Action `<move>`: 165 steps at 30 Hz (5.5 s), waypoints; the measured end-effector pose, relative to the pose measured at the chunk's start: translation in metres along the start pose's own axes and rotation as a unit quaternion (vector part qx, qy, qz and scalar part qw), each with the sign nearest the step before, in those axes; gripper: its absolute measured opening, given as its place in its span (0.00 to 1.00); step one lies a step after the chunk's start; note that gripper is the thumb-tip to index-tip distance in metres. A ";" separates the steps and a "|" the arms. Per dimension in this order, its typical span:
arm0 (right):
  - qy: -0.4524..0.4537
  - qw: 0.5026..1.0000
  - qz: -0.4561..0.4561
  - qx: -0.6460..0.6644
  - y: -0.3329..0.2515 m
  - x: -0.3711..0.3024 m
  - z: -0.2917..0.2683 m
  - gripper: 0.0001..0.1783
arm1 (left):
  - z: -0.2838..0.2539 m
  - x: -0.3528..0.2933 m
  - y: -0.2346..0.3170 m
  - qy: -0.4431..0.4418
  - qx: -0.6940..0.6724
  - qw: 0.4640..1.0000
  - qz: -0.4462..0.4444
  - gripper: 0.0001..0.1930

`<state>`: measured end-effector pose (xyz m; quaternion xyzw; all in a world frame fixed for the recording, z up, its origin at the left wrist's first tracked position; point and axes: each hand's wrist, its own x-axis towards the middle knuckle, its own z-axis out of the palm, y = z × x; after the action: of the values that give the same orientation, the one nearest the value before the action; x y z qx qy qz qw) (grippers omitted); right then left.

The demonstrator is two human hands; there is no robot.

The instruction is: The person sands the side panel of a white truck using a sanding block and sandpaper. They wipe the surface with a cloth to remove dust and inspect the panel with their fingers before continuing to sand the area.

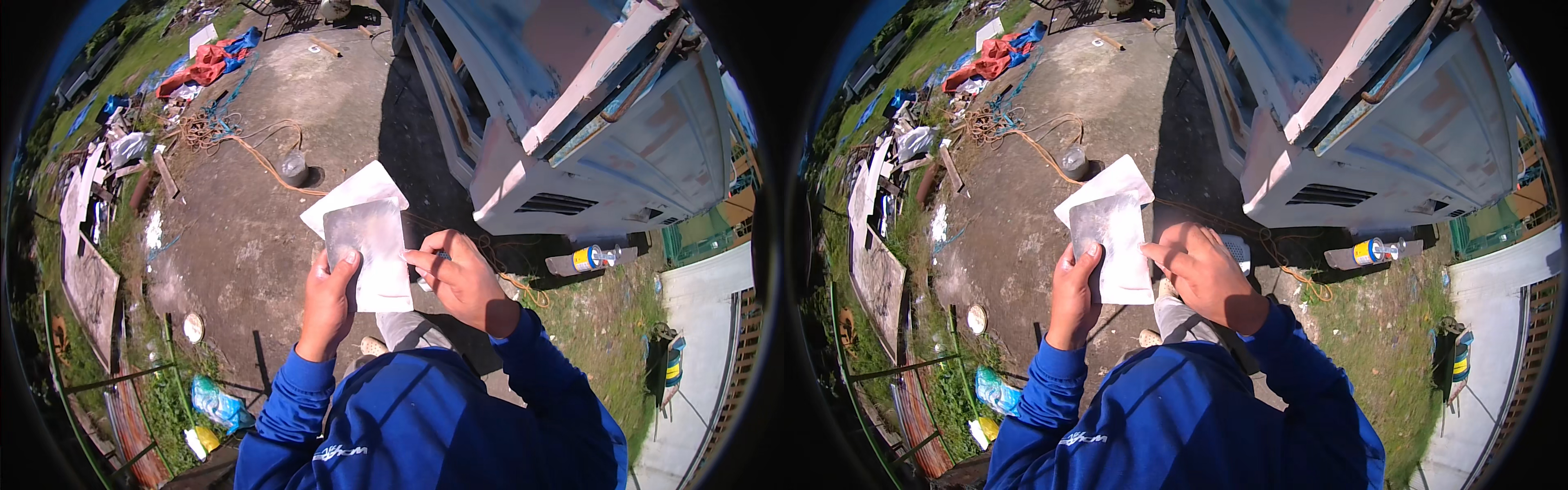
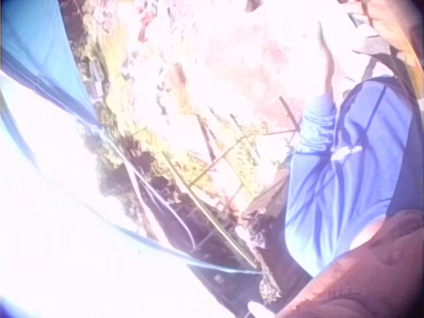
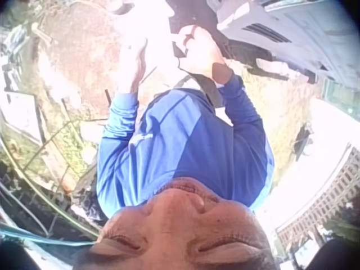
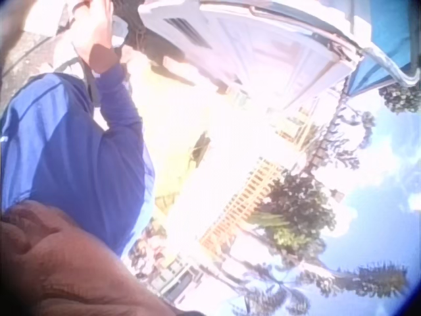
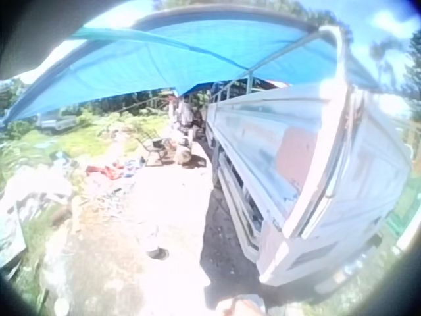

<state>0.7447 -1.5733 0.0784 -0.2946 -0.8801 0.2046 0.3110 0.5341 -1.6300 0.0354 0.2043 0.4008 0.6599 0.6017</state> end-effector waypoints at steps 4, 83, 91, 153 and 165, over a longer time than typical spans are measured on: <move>-0.009 1.000 -0.003 0.011 -0.002 -0.003 0.000 0.24 | 0.004 -0.007 -0.001 -0.012 -0.001 1.000 -0.003 0.17; 0.080 0.361 -0.238 -0.898 0.137 0.025 -0.486 0.21 | 0.144 0.009 -0.421 0.357 0.494 0.791 0.053 0.42; 0.073 0.356 -0.201 -0.909 0.144 0.027 -0.483 0.25 | 0.159 0.005 -0.398 0.337 0.499 0.798 0.018 0.39; -0.240 0.917 0.100 0.303 0.260 -0.132 -0.313 0.24 | 0.231 0.026 -0.332 0.195 -0.249 0.938 0.139 0.20; 0.220 0.593 -0.286 -0.720 0.194 -0.040 -0.512 0.47 | 0.270 0.040 -0.397 0.136 -0.150 0.966 0.163 0.24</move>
<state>1.1881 -1.3641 0.3261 -0.1923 -0.6849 -0.6661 0.2240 0.9799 -1.5331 -0.1199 0.0822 0.3367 0.8231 0.4498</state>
